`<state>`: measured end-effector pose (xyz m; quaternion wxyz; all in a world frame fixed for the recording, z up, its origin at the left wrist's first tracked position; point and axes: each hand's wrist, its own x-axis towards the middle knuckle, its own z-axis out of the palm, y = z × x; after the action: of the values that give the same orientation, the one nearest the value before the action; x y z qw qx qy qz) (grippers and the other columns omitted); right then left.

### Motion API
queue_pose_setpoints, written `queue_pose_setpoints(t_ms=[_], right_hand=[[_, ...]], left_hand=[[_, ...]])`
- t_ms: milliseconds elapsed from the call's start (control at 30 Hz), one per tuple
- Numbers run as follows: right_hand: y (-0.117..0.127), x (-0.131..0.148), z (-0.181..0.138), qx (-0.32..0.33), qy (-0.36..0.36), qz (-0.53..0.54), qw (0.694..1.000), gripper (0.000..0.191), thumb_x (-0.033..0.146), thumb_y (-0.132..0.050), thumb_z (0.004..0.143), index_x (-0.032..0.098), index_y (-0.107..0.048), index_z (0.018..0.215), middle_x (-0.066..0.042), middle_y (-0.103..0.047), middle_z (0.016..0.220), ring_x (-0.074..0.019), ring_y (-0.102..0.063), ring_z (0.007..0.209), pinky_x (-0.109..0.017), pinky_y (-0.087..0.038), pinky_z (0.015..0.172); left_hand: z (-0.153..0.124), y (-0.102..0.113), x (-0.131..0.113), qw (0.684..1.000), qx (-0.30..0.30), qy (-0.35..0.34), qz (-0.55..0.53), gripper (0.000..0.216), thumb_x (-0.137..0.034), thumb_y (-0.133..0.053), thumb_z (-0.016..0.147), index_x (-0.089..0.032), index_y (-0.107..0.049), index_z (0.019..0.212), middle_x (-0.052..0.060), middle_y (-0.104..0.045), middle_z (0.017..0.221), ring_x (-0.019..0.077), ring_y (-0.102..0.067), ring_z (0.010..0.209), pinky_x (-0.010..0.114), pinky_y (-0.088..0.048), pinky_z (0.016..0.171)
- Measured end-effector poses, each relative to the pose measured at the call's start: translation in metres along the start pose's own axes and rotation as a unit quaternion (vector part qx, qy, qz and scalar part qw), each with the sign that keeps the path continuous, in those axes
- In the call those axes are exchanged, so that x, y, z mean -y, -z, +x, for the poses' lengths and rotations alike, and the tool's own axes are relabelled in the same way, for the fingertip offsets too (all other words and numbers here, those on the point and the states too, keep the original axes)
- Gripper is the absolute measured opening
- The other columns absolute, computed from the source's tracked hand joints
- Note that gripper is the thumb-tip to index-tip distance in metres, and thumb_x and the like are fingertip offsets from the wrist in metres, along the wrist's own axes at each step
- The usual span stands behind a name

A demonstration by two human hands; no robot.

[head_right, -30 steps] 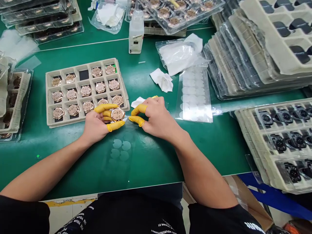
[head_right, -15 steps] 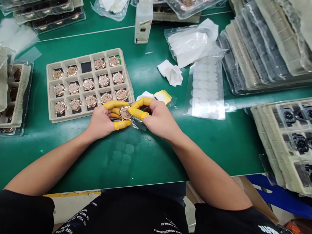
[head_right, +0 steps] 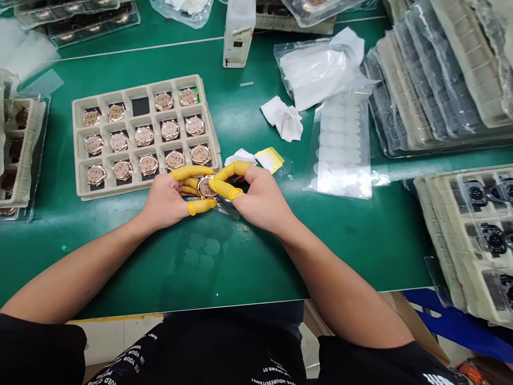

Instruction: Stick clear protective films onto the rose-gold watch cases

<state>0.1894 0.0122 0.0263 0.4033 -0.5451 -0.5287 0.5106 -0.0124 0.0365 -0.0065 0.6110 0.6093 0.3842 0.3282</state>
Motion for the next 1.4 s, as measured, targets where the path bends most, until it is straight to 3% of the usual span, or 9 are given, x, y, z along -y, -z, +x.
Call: queue_pose_setpoints(t_ms=[333,1400], right_hand=[[-0.0001,-0.0023,0.0006,-0.006,0.027,-0.031,0.999,0.033,0.050,-0.092,0.075,0.022,-0.075,0.080,-0.003,-0.075,0.089,-0.0195,-0.067,0.085,-0.036,-0.054,0.084],[-0.0033,0.0014,-0.0010,-0.024,0.009,-0.030,0.999,0.036,0.054,-0.092,0.072,0.024,-0.075,0.080,-0.003,-0.076,0.087,-0.0216,-0.068,0.085,-0.041,-0.058,0.086]], left_hand=[[-0.0004,-0.0010,-0.0016,1.000,-0.005,0.010,0.004,0.064,-0.021,-0.089,0.068,-0.016,-0.073,0.129,0.002,-0.081,0.088,0.0147,-0.077,0.078,0.026,-0.066,0.079],[0.0001,-0.0022,-0.0023,1.000,-0.009,0.000,0.008,0.062,-0.020,-0.090,0.067,-0.017,-0.074,0.126,0.001,-0.081,0.088,0.0152,-0.078,0.080,0.026,-0.066,0.080]])
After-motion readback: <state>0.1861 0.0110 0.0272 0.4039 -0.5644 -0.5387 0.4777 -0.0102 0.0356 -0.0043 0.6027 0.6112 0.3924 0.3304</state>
